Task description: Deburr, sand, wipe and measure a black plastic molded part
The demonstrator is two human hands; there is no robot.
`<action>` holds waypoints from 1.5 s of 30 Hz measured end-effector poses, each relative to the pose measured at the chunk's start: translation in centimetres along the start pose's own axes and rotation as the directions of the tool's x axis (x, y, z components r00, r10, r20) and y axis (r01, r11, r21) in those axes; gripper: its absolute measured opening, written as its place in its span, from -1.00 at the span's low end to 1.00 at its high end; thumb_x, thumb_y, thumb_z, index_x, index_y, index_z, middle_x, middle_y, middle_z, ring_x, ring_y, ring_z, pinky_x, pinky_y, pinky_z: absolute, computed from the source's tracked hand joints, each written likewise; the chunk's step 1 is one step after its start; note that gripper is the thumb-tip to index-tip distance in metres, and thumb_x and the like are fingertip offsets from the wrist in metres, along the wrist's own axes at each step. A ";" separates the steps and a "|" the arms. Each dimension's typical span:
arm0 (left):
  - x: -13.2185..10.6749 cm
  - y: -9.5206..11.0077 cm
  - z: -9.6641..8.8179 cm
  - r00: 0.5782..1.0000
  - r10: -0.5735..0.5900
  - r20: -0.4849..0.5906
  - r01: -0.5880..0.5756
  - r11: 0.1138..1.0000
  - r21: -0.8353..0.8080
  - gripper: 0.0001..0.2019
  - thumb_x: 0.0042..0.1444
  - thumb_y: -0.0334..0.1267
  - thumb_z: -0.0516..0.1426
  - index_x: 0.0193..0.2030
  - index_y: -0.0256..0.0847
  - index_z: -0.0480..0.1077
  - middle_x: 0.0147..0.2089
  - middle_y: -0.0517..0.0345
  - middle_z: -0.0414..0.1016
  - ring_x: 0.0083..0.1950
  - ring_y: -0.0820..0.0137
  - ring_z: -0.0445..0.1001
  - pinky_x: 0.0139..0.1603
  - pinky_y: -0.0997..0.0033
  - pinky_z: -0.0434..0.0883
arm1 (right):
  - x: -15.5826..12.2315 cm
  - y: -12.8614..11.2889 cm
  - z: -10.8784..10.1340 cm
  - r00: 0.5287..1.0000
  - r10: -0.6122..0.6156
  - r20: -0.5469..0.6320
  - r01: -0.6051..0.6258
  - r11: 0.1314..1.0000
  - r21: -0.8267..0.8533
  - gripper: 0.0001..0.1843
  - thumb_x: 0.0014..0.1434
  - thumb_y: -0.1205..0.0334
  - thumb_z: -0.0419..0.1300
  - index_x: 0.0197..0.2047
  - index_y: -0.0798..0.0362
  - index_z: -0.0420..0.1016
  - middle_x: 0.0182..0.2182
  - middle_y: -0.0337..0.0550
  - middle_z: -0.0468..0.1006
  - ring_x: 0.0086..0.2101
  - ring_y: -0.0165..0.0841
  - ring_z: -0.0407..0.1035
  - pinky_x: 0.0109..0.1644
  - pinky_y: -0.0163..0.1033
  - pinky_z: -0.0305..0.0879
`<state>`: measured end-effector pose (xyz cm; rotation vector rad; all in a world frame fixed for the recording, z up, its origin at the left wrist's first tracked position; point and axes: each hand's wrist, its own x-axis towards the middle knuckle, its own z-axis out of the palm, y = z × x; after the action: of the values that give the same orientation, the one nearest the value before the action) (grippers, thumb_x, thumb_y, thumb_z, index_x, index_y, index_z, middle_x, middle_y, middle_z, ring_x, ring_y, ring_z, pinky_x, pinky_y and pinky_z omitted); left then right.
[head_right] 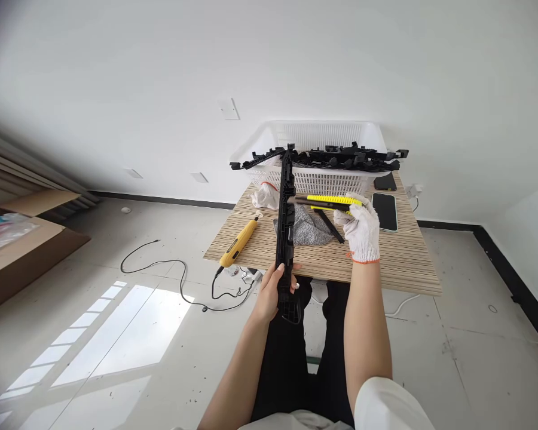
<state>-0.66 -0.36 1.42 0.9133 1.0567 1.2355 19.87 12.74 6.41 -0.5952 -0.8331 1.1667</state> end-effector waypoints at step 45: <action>-0.1 0.2 0.4 1.000 -0.019 -0.020 0.019 1.000 0.004 -0.60 0.26 0.06 0.07 -0.15 -0.25 0.52 -0.49 0.17 0.46 -0.49 0.45 0.37 -0.35 0.43 0.36 | 0.7 -0.8 1.8 0.999 -0.045 -0.002 0.045 0.998 -0.035 -0.74 0.02 0.25 0.34 -0.19 -0.05 0.43 -0.31 -0.27 0.62 -0.35 -0.33 0.60 -0.25 -0.20 0.62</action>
<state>-0.29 -0.40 1.74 0.8936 1.0814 1.2290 18.98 13.18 8.22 -0.6039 -0.8621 1.1116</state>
